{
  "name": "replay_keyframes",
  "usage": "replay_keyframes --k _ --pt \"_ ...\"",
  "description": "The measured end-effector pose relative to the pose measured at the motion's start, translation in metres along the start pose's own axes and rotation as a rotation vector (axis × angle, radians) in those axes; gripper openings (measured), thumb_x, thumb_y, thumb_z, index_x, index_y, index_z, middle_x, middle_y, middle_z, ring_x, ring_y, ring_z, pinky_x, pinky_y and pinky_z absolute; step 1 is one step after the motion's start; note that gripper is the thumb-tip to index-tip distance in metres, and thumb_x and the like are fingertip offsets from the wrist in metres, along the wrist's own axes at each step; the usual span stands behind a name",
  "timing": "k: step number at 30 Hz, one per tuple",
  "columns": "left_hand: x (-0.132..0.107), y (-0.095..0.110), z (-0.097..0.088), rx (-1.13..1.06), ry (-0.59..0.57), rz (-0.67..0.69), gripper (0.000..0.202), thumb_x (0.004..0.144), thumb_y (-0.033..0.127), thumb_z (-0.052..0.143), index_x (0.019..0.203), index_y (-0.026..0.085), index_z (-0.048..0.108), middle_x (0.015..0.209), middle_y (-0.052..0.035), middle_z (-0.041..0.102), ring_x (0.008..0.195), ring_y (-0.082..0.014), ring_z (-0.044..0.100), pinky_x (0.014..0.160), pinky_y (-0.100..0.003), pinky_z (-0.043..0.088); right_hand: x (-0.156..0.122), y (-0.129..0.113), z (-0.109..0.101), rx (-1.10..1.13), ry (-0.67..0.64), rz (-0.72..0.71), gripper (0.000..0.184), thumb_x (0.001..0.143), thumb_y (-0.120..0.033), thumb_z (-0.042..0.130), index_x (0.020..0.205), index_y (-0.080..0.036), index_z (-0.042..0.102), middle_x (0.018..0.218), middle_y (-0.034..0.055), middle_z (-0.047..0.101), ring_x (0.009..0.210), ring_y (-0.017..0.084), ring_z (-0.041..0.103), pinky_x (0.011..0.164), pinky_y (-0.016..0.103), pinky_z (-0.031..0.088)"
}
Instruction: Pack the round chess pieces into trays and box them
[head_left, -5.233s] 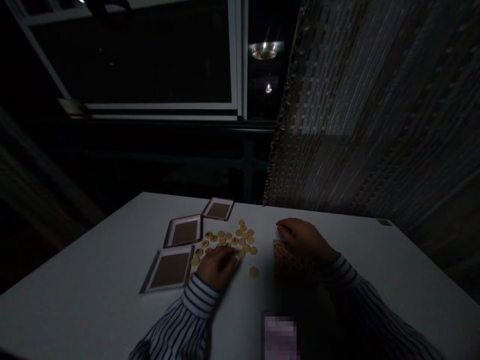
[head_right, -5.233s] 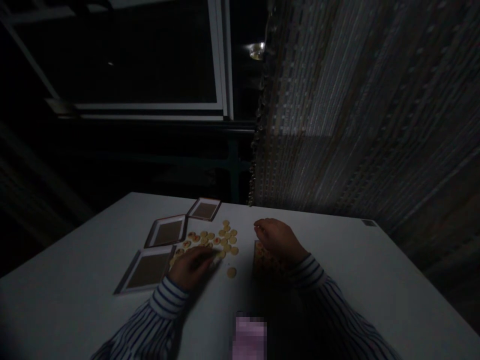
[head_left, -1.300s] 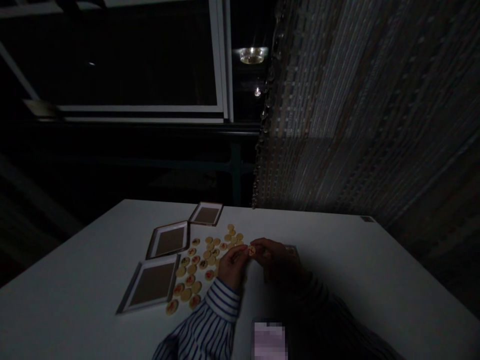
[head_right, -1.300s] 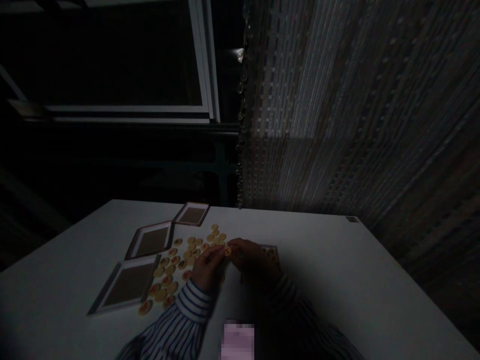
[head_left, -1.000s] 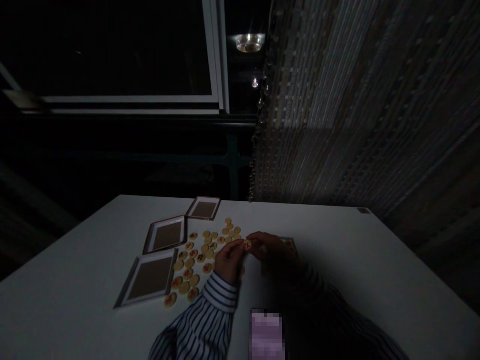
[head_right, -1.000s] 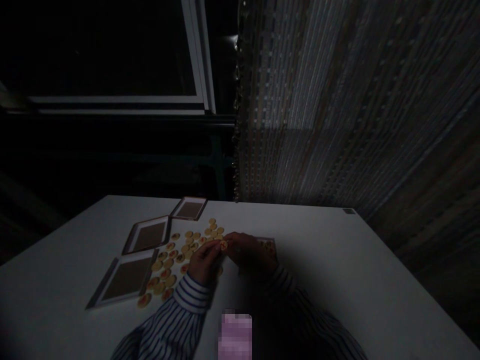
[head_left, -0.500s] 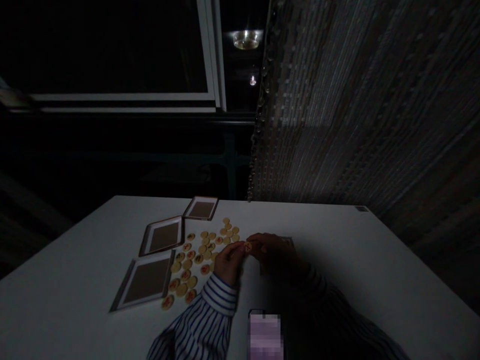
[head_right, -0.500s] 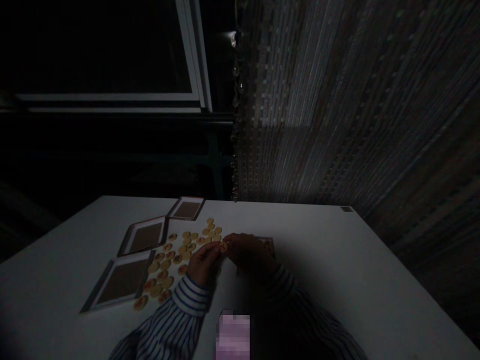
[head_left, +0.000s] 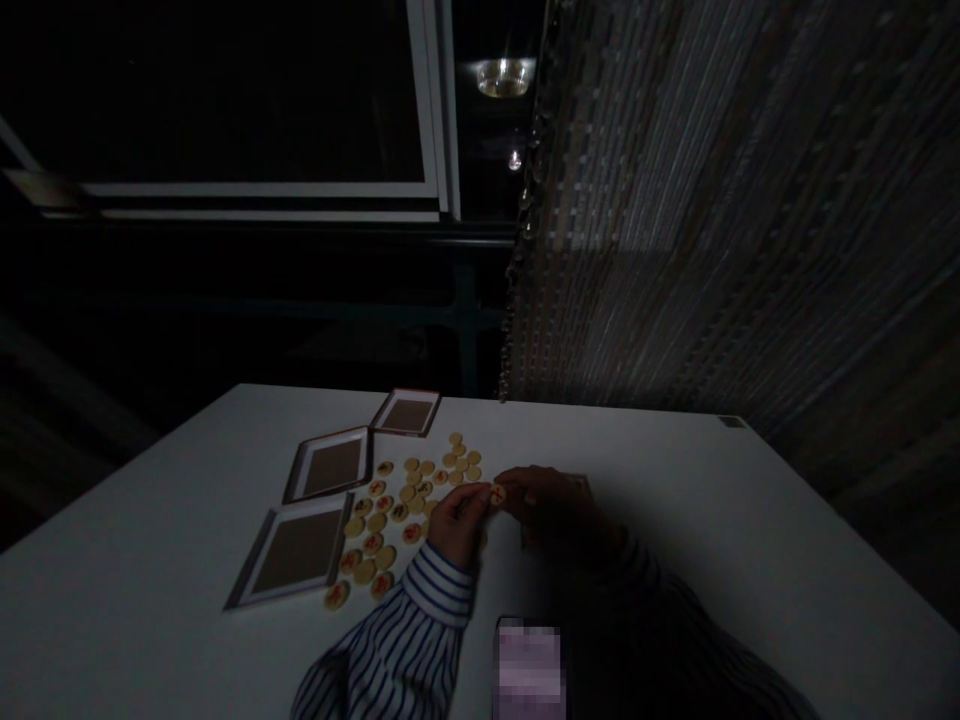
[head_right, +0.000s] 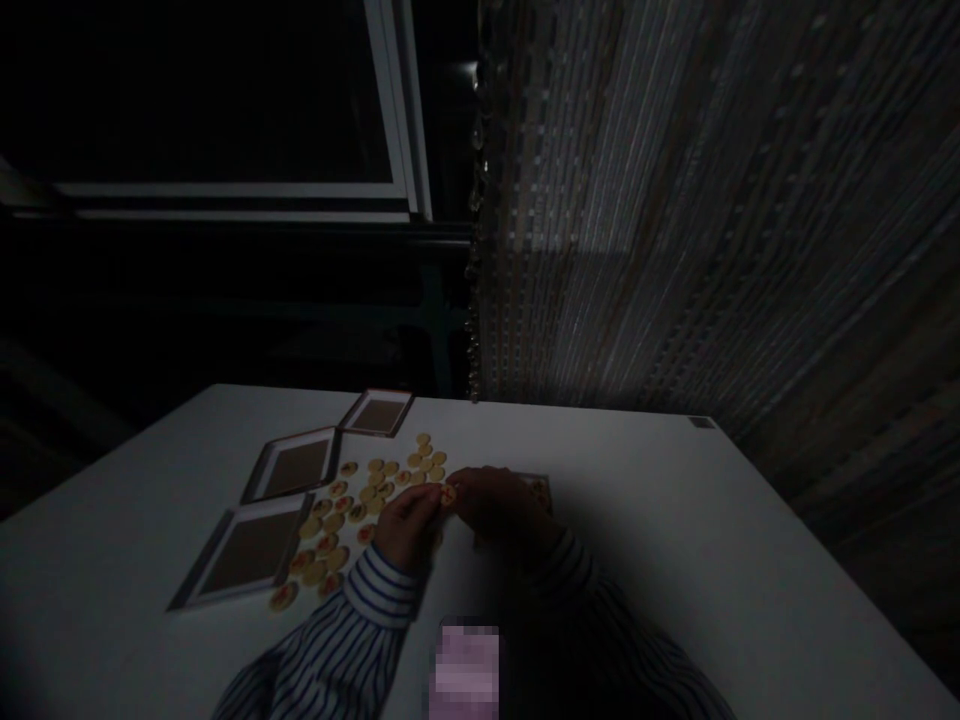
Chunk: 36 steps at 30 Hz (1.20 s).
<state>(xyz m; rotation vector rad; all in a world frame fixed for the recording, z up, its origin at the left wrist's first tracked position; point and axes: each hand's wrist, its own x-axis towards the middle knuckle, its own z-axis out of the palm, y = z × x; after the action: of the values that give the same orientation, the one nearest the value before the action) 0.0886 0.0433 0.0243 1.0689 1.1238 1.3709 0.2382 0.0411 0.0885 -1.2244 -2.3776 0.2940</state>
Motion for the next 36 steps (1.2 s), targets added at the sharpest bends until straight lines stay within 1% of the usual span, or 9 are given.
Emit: replay_keyframes --k 4,8,12,16,21,26,28,32,36 --pt "0.0 -0.004 0.002 -0.08 0.009 -0.054 0.025 0.057 0.034 0.068 0.072 0.015 0.065 0.072 -0.0057 0.068 0.07 -0.0171 0.062 0.07 -0.03 0.048 0.0 0.0 0.001 0.017 0.05 0.006 0.02 0.08 -0.025 0.044 0.091 -0.019 0.06 0.085 0.0059 0.066 0.075 0.015 0.06 0.066 0.024 0.046" --pt "-0.002 -0.002 0.003 -0.136 0.018 -0.071 0.026 0.055 0.034 0.069 0.071 0.014 0.064 0.07 -0.0049 0.068 0.068 -0.0162 0.062 0.069 -0.028 0.048 -0.001 0.002 0.006 0.102 0.071 -0.009 0.021 0.08 -0.026 0.045 0.093 -0.019 0.06 0.085 0.0049 0.066 0.074 0.014 0.06 0.066 0.024 0.046" --pt "-0.003 0.001 0.003 -0.128 0.012 -0.086 0.027 0.054 0.033 0.07 0.071 0.013 0.064 0.069 -0.005 0.068 0.067 -0.0158 0.062 0.066 -0.027 0.049 0.0 0.004 0.008 0.158 0.096 -0.001 0.023 0.082 -0.028 0.043 0.094 -0.018 0.06 0.085 0.0055 0.065 0.075 0.014 0.06 0.068 0.024 0.047" --pt "-0.003 -0.004 0.004 -0.14 0.002 -0.112 0.027 0.055 0.034 0.07 0.072 0.014 0.064 0.069 -0.0052 0.068 0.065 -0.0153 0.062 0.065 -0.027 0.049 0.0 0.006 0.008 0.167 0.083 -0.033 0.024 0.083 -0.027 0.041 0.094 -0.018 0.06 0.085 0.0062 0.065 0.076 0.014 0.06 0.069 0.025 0.047" --pt "-0.004 -0.002 0.005 -0.13 0.002 -0.113 0.027 0.053 0.033 0.07 0.071 0.013 0.064 0.069 -0.005 0.067 0.066 -0.0154 0.062 0.066 -0.027 0.049 -0.002 0.01 0.011 0.165 0.124 -0.042 0.025 0.084 -0.028 0.04 0.096 -0.018 0.059 0.088 0.0067 0.065 0.078 0.014 0.059 0.07 0.026 0.046" --pt "-0.006 -0.002 0.008 -0.156 0.066 -0.117 0.028 0.051 0.032 0.071 0.071 0.014 0.063 0.068 -0.005 0.068 0.066 -0.016 0.062 0.066 -0.027 0.049 -0.001 0.01 0.01 0.094 0.04 -0.042 0.024 0.084 -0.027 0.039 0.095 -0.021 0.06 0.085 0.0045 0.065 0.076 0.014 0.059 0.069 0.026 0.045" --pt "-0.006 -0.004 0.01 -0.187 0.067 -0.117 0.027 0.051 0.031 0.072 0.07 0.014 0.063 0.068 -0.0049 0.068 0.065 -0.0154 0.062 0.067 -0.027 0.049 -0.001 0.01 0.01 0.072 0.033 -0.033 0.024 0.084 -0.027 0.039 0.095 -0.022 0.06 0.084 0.0039 0.065 0.075 0.014 0.059 0.068 0.027 0.045" --pt "-0.005 -0.004 0.009 -0.197 0.066 -0.103 0.028 0.05 0.03 0.072 0.071 0.013 0.062 0.069 -0.0058 0.068 0.066 -0.0161 0.063 0.068 -0.028 0.049 -0.004 0.01 0.012 0.075 0.104 -0.008 0.024 0.084 -0.027 0.039 0.097 -0.02 0.059 0.088 0.0058 0.065 0.078 0.015 0.06 0.07 0.027 0.046" --pt "-0.005 0.0 0.007 -0.14 0.019 -0.134 0.029 0.051 0.031 0.072 0.072 0.013 0.062 0.071 -0.0068 0.068 0.069 -0.0171 0.063 0.069 -0.028 0.049 -0.007 0.014 0.013 0.116 0.147 -0.034 0.026 0.084 -0.027 0.037 0.102 -0.019 0.056 0.094 0.0066 0.064 0.085 0.015 0.059 0.075 0.03 0.046"
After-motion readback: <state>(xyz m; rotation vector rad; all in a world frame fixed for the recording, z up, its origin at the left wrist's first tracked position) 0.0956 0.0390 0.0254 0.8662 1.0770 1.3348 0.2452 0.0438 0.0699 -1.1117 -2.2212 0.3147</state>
